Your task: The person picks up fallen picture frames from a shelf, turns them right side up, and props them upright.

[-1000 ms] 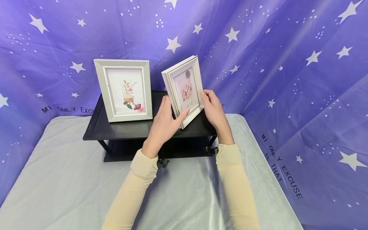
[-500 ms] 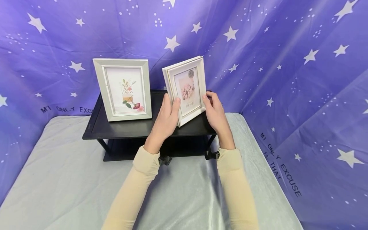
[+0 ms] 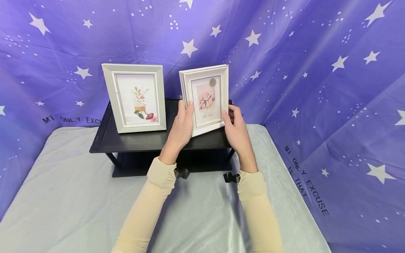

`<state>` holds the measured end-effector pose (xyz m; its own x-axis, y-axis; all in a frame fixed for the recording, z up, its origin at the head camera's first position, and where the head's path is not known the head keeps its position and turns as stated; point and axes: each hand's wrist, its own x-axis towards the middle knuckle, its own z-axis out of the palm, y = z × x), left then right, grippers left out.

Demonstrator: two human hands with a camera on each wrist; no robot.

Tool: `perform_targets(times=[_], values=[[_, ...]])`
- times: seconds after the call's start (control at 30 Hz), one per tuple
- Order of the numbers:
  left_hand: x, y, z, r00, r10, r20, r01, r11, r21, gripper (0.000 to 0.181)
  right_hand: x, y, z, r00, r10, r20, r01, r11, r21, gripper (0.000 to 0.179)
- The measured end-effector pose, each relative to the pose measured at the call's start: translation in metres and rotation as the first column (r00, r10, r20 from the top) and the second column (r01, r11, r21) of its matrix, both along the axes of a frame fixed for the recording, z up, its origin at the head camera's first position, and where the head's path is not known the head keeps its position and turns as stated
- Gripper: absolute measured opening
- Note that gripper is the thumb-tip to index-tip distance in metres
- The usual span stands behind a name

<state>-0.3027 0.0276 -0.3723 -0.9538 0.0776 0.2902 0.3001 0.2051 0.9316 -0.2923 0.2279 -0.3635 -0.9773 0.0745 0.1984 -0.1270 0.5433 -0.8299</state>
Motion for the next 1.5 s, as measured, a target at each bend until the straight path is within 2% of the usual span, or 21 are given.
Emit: perform_targets(times=[0.1, 0.3, 0.57, 0.8, 0.93, 1.03, 1.13, 1.3, 1.5], values=[[-0.002, 0.000, 0.002, 1.000, 0.007, 0.023, -0.007, 1.000, 0.013, 0.054, 0.004, -0.002, -0.002, 1.000, -0.029, 0.001, 0.029, 0.999, 0.013, 0.060], [-0.005, 0.000, 0.003, 0.994, 0.000, 0.105, -0.005, 0.999, 0.043, 0.072, 0.011, -0.004, -0.002, 0.998, -0.063, -0.002, 0.063, 0.996, 0.063, 0.063], [-0.015, -0.004, 0.006, 0.989, 0.066, 0.133, -0.072, 0.996, 0.044, 0.065, 0.018, -0.013, -0.008, 0.996, -0.078, -0.034, 0.080, 0.994, 0.078, 0.062], [-0.038, -0.007, -0.011, 0.988, 0.077, 0.136, -0.081, 0.996, 0.027, 0.065, 0.022, -0.020, -0.008, 0.995, -0.091, -0.044, 0.095, 0.992, 0.089, 0.063], [-0.032, -0.010, -0.003, 0.989, 0.063, 0.134, -0.069, 0.997, 0.041, 0.071, 0.023, -0.024, -0.009, 0.994, -0.084, -0.066, 0.089, 0.993, 0.079, 0.064], [-0.023, -0.011, 0.006, 0.989, 0.056, 0.137, -0.063, 0.997, 0.049, 0.074, 0.022, -0.026, -0.011, 0.993, -0.084, -0.088, 0.092, 0.991, 0.092, 0.065], [-0.021, -0.011, 0.008, 0.988, 0.061, 0.143, -0.068, 0.997, 0.042, 0.074, 0.022, -0.026, -0.013, 0.991, -0.093, -0.095, 0.103, 0.989, 0.110, 0.067], [-0.022, -0.009, 0.006, 0.989, 0.042, 0.140, -0.051, 0.997, 0.060, 0.072, 0.022, -0.021, -0.014, 0.992, -0.103, -0.066, 0.111, 0.985, 0.128, 0.069], [-0.026, -0.004, -0.010, 0.994, 0.062, 0.089, -0.063, 0.998, 0.018, 0.056, 0.027, -0.016, -0.012, 0.993, -0.110, -0.042, 0.115, 0.981, 0.157, 0.068]])
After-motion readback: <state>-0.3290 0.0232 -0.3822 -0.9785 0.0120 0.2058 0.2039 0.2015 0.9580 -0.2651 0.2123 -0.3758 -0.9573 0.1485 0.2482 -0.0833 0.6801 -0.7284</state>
